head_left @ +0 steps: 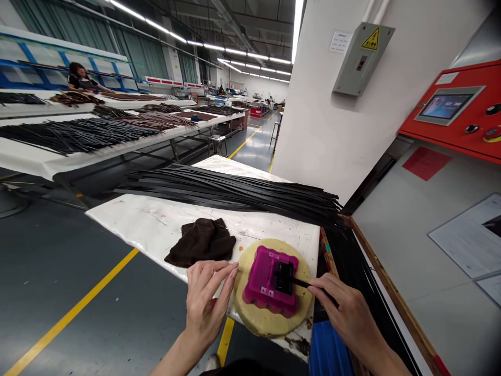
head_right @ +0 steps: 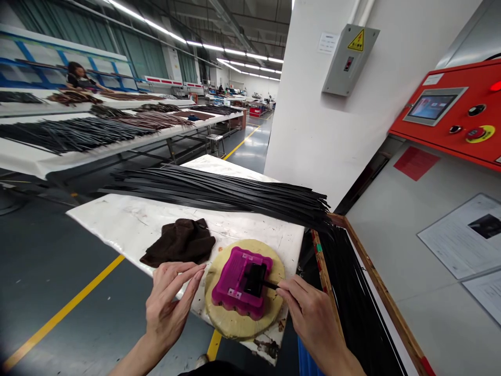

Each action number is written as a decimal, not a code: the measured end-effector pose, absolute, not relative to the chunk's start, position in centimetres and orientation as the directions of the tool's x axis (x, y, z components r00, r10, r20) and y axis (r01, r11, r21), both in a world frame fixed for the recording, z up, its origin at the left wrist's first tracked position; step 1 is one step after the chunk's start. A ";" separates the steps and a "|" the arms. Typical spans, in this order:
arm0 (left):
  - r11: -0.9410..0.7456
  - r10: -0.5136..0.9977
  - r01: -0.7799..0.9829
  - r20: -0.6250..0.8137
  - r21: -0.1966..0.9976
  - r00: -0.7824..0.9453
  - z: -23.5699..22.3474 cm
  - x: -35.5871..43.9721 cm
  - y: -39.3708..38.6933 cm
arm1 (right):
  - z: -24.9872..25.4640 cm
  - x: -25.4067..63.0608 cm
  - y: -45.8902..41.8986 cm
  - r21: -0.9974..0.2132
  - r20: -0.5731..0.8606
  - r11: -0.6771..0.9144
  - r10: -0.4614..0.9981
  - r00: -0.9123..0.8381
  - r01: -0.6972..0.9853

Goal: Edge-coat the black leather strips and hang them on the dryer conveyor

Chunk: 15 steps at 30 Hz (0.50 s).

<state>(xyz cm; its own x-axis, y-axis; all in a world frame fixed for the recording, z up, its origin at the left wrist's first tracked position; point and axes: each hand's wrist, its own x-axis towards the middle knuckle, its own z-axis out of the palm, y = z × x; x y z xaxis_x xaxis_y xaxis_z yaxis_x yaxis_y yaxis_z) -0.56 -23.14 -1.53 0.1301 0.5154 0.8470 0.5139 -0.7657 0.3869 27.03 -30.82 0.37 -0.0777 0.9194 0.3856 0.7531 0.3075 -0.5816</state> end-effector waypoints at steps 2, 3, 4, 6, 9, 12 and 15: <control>-0.765 0.515 0.516 0.847 0.385 0.131 -1.6 -0.5 -23.1 | 0.1 27.7 -31.2 -0.574 0.375 0.297 0.924 -0.077 0.763; -0.763 0.517 0.519 0.846 0.385 0.134 -1.7 -0.4 -23.1 | 0.1 28.0 -31.5 -0.570 0.367 0.287 0.927 -0.074 0.770; -0.760 0.520 0.523 0.843 0.386 0.135 -1.8 -0.4 -23.1 | 0.0 28.3 -31.7 -0.567 0.359 0.277 0.931 -0.070 0.776; -0.754 0.527 0.529 0.840 0.390 0.131 -1.8 -0.3 -23.1 | 0.1 28.9 -32.1 -0.565 0.351 0.258 0.935 -0.054 0.783; -0.753 0.528 0.516 0.843 0.409 0.104 -1.3 0.0 -23.5 | 0.6 29.8 -33.0 -0.609 0.346 0.226 0.938 -0.001 0.760; -0.776 0.515 0.451 0.855 0.440 0.052 0.3 0.8 -24.3 | 1.3 31.3 -33.9 -0.694 0.336 0.123 0.927 0.168 0.709; -0.829 0.498 0.327 0.864 0.453 0.067 1.7 2.6 -25.0 | 1.8 33.0 -34.8 -0.737 0.349 0.028 0.871 0.345 0.675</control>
